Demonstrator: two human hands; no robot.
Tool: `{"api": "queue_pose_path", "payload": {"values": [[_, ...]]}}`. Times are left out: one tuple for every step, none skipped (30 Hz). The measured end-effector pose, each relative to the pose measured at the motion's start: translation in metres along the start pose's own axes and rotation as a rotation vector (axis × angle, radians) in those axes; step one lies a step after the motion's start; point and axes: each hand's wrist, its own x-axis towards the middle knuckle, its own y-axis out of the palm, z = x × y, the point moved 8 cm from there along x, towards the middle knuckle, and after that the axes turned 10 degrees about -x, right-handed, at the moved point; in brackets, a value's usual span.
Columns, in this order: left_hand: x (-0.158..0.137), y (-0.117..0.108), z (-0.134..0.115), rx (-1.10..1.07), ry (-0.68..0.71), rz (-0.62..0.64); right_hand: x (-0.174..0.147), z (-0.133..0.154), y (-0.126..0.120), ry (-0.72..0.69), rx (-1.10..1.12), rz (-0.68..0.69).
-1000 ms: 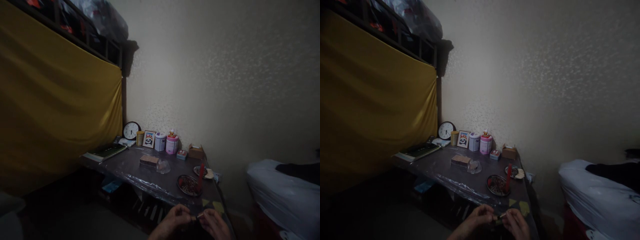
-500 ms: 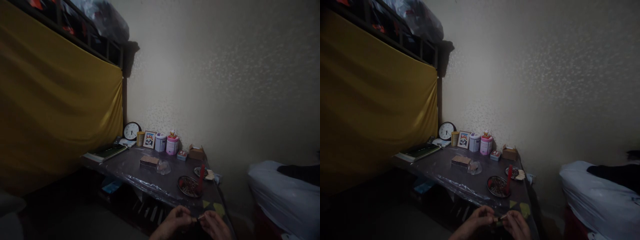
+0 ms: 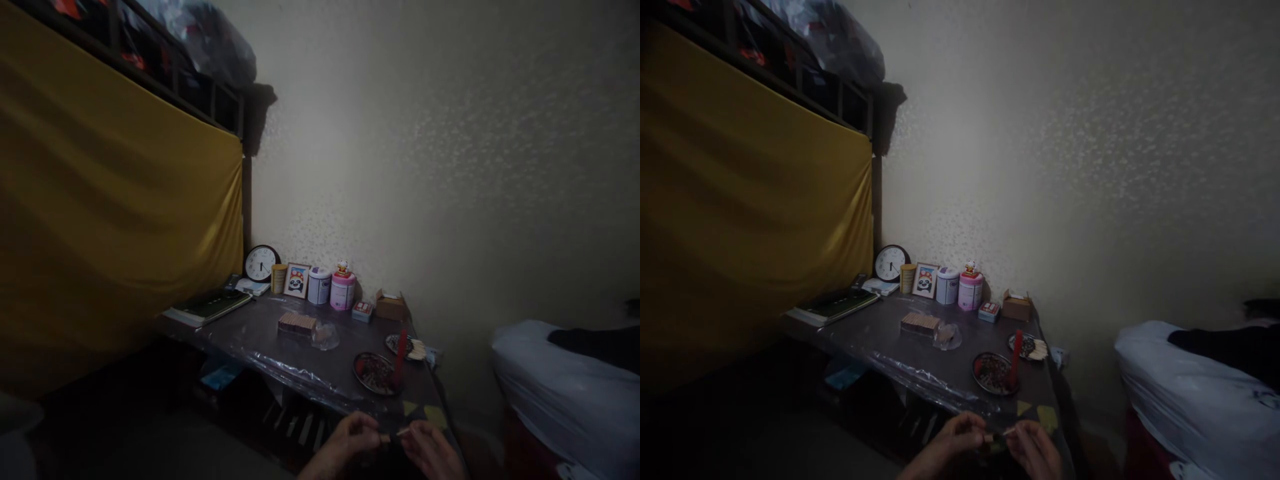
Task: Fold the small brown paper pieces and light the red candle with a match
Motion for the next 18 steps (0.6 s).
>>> {"api": "queue_pose_path", "payload": {"values": [[0.0, 0.0, 0.0, -0.004, -0.001, -0.002, 0.001, -0.001, -0.002, -0.001, 0.001, -0.011], [-0.001, 0.0, -0.001, -0.003, 0.002, -0.003, 0.002, -0.002, -0.005, -0.003, 0.002, -0.023], [-0.001, 0.0, -0.001, 0.004, 0.006, -0.005, 0.003, -0.002, -0.008, -0.006, 0.003, -0.036], [-0.001, 0.0, -0.002, 0.012, 0.011, -0.008, 0.004, -0.002, -0.01, -0.009, 0.004, -0.051], [0.0, -0.001, -0.002, 0.017, 0.015, -0.008, 0.004, -0.002, -0.013, -0.014, 0.004, -0.067], [0.0, -0.002, -0.001, 0.017, 0.016, -0.008, 0.004, -0.001, -0.015, -0.02, 0.001, -0.083], [0.001, -0.002, 0.0, 0.015, 0.009, -0.005, 0.003, 0.0, -0.017, -0.025, -0.005, -0.095], [0.002, -0.003, 0.002, 0.012, 0.0, -0.002, 0.002, 0.001, -0.017, -0.027, -0.012, -0.102], [0.002, -0.003, 0.002, 0.009, -0.001, 0.0, 0.001, 0.002, -0.017, -0.028, -0.019, -0.102], [0.003, -0.003, 0.003, 0.009, 0.001, 0.002, 0.0, 0.003, -0.017, -0.026, -0.023, -0.101], [0.003, -0.003, 0.002, 0.011, 0.007, 0.001, -0.001, 0.004, -0.017, -0.021, -0.025, -0.097], [0.003, -0.003, 0.002, 0.012, 0.013, 0.001, -0.002, 0.004, -0.016, -0.014, -0.024, -0.096], [0.003, -0.003, 0.001, 0.013, 0.015, 0.001, -0.002, 0.004, -0.016, -0.007, -0.021, -0.094], [0.003, -0.002, 0.001, 0.012, 0.014, 0.001, -0.002, 0.003, -0.015, -0.001, -0.015, -0.09], [0.003, -0.001, 0.001, 0.014, 0.009, 0.001, -0.001, 0.002, -0.015, 0.004, -0.009, -0.086], [0.003, -0.001, 0.001, 0.017, 0.005, -0.001, 0.0, 0.001, -0.014, 0.006, -0.004, -0.08], [0.002, 0.0, 0.001, 0.018, 0.004, -0.006, 0.0, 0.001, -0.013, 0.003, 0.001, -0.071], [0.002, 0.0, 0.001, 0.017, 0.004, -0.01, 0.0, 0.001, -0.013, -0.004, 0.001, -0.066]]}}
